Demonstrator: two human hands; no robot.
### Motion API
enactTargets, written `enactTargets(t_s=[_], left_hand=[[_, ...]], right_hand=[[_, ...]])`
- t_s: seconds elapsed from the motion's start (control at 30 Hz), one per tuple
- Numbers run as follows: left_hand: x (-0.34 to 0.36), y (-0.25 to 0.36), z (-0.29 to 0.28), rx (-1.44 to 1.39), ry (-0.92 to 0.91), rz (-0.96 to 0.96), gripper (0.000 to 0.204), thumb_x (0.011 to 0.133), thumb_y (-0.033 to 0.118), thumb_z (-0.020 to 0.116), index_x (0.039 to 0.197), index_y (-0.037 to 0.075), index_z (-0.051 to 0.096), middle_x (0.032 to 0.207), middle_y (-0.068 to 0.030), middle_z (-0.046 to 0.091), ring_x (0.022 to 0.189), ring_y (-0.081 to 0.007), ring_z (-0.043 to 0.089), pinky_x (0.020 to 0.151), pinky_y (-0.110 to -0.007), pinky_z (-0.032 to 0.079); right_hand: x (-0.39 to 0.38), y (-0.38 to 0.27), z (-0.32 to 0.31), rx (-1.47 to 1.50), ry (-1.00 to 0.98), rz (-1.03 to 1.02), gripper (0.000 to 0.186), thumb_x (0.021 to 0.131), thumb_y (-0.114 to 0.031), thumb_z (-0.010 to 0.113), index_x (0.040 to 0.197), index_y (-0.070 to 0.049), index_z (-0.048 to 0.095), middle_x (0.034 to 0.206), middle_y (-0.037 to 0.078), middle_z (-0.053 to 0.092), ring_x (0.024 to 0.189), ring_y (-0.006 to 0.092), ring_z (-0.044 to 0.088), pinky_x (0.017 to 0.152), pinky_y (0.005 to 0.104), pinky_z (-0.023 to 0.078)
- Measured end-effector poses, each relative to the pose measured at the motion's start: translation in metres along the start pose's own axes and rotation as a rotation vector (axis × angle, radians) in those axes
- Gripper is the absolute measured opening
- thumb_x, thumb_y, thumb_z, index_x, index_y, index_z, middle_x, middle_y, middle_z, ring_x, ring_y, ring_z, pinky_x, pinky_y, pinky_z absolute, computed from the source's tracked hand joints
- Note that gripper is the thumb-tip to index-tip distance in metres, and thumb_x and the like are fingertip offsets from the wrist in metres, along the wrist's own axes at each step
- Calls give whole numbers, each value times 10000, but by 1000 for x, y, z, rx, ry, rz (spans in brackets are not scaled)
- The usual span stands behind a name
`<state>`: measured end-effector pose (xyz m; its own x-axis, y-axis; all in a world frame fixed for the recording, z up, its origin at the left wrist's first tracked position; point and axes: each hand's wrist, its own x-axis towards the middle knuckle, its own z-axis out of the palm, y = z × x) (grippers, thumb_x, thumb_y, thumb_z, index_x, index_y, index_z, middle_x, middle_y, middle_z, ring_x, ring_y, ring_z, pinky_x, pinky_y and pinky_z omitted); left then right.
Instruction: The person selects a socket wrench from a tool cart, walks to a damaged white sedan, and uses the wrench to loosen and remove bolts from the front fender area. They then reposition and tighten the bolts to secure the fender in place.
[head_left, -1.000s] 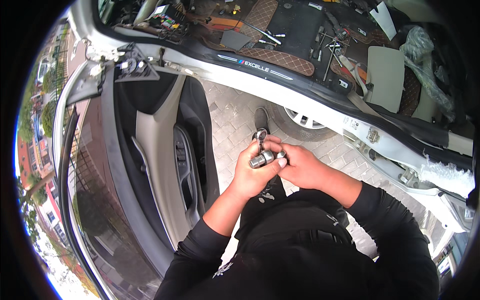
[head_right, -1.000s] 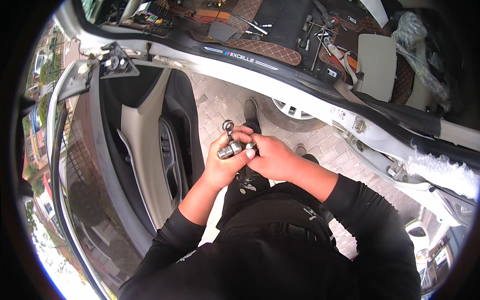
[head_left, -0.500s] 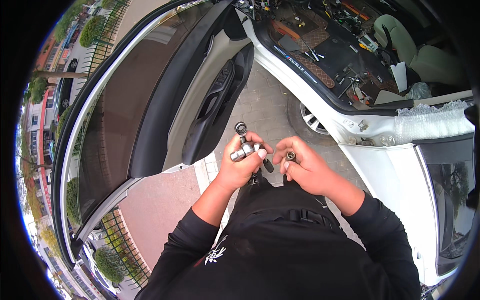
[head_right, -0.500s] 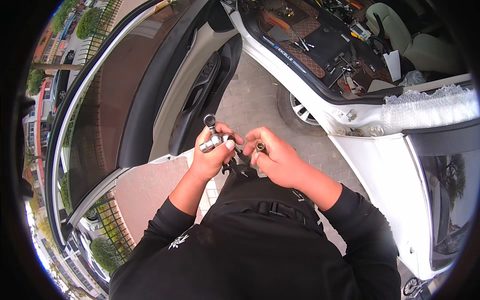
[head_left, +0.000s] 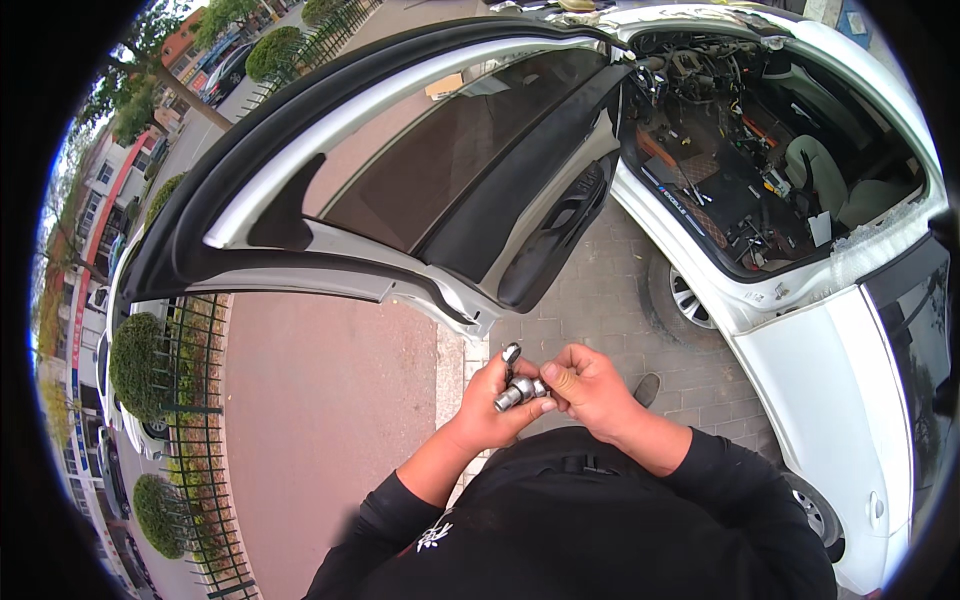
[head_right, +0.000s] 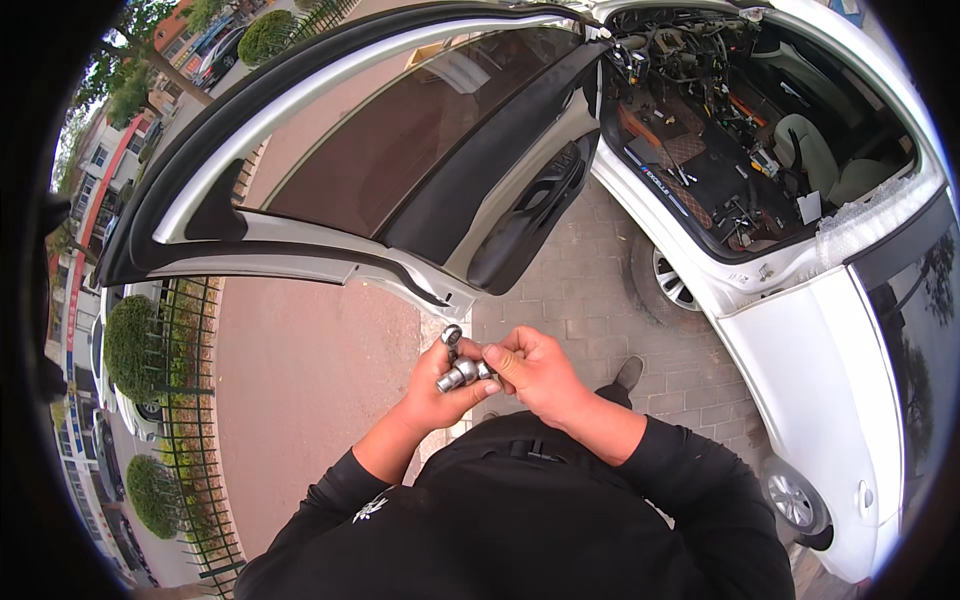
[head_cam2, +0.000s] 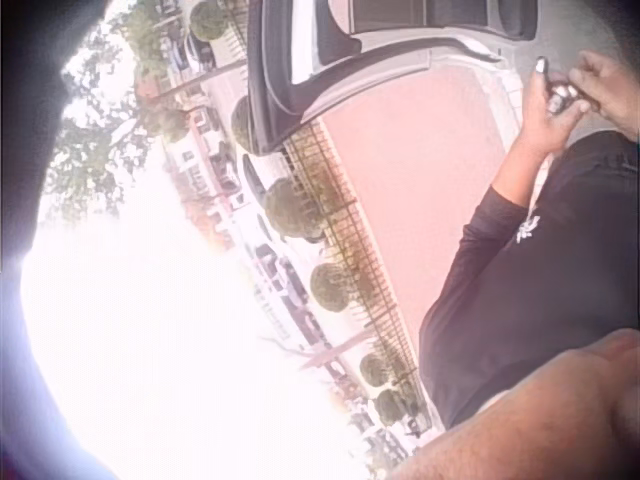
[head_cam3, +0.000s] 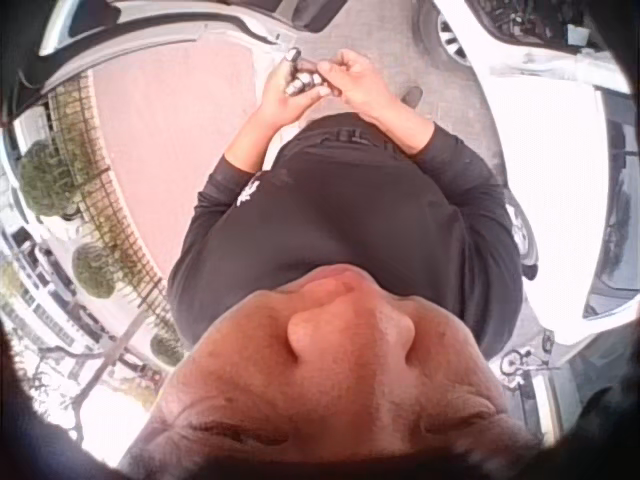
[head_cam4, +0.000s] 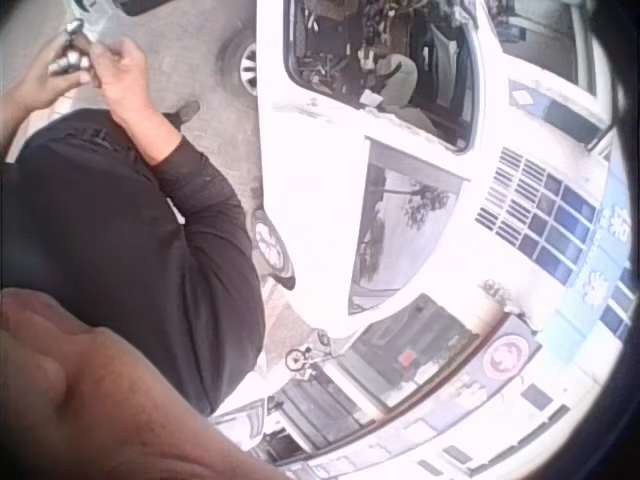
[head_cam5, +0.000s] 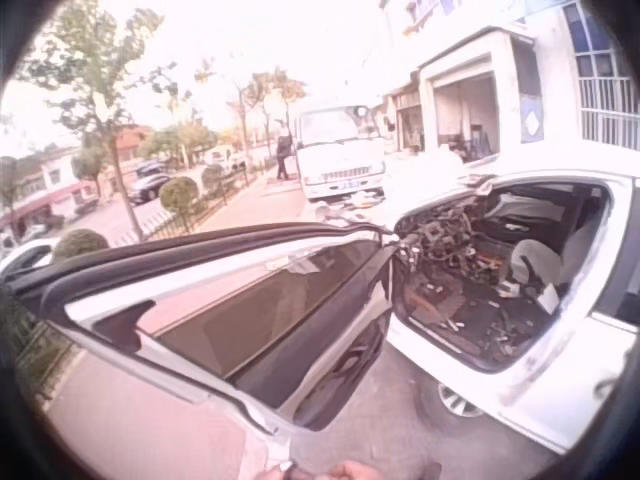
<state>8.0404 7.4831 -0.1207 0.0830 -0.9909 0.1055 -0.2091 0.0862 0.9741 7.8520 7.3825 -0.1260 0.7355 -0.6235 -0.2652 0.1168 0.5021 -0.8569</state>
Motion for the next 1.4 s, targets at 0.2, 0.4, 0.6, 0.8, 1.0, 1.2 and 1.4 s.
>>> enactTargets(t_s=[0.2, 0.4, 0.6, 0.8, 1.0, 1.2, 1.4], left_hand=[[-129, 12, -94, 426, 46, 26, 495, 863, 243, 982, 1130, 44, 616, 914, -123, 763, 787, -288, 770, 707, -396, 588], [-200, 9, -124, 373, 84, -62, 544, 905, 301, 960, 1125, 26, 546, 980, -176, 774, 843, -333, 789, 735, -426, 608], [-238, 17, -145, 211, 139, -298, 528, 830, 324, 1024, 1057, 76, 616, 824, -51, 712, 746, -131, 666, 688, -341, 563], [-262, -6, -188, 347, 289, -147, 551, 788, 361, 1049, 1014, 77, 634, 823, -57, 719, 738, -141, 666, 672, -354, 558], [-275, -57, -298, 102, 607, -363, 428, 850, 154, 964, 1064, 58, 606, 898, -48, 738, 831, -116, 680, 724, -340, 578], [-268, -93, -465, 25, 453, -409, 507, 875, 112, 914, 1272, 48, 606, 1012, -35, 704, 909, -108, 668, 790, -333, 577], [-200, -136, -576, -83, 300, -388, 585, 900, 29, 866, 1414, 27, 586, 1083, -31, 710, 969, -118, 674, 862, -325, 581]], right_hand=[[-2, 72, 123, -235, -141, 114, 408, 1110, -409, 734, 1011, -19, 670, 746, 22, 647, 641, 91, 571, 569, 298, 456], [-15, 104, 178, -619, -200, -57, 459, 1144, -408, 646, 965, 9, 714, 740, 112, 687, 714, 213, 677, 671, 440, 538], [-5, 122, 212, -901, -437, -186, 387, 1164, -403, 563, 1132, -59, 740, 984, 227, 767, 953, 443, 761, 812, 528, 583], [40, 142, 253, -835, -657, -210, 417, 1172, -427, 518, 1179, -61, 718, 968, 227, 761, 973, 450, 750, 844, 524, 578], [156, 171, 345, -610, -895, 306, 443, 1133, -420, 620, 1354, -38, 588, 1061, 75, 717, 909, 179, 720, 746, 334, 587], [268, 203, 457, -514, -715, 426, 413, 1098, -345, 682, 1314, 0, 618, 1070, 94, 739, 905, 174, 732, 720, 348, 624], [356, 193, 503, -1158, -501, -250, 459, 984, -373, 686, 1159, 50, 651, 975, 315, 745, 937, 537, 716, 808, 603, 572]])
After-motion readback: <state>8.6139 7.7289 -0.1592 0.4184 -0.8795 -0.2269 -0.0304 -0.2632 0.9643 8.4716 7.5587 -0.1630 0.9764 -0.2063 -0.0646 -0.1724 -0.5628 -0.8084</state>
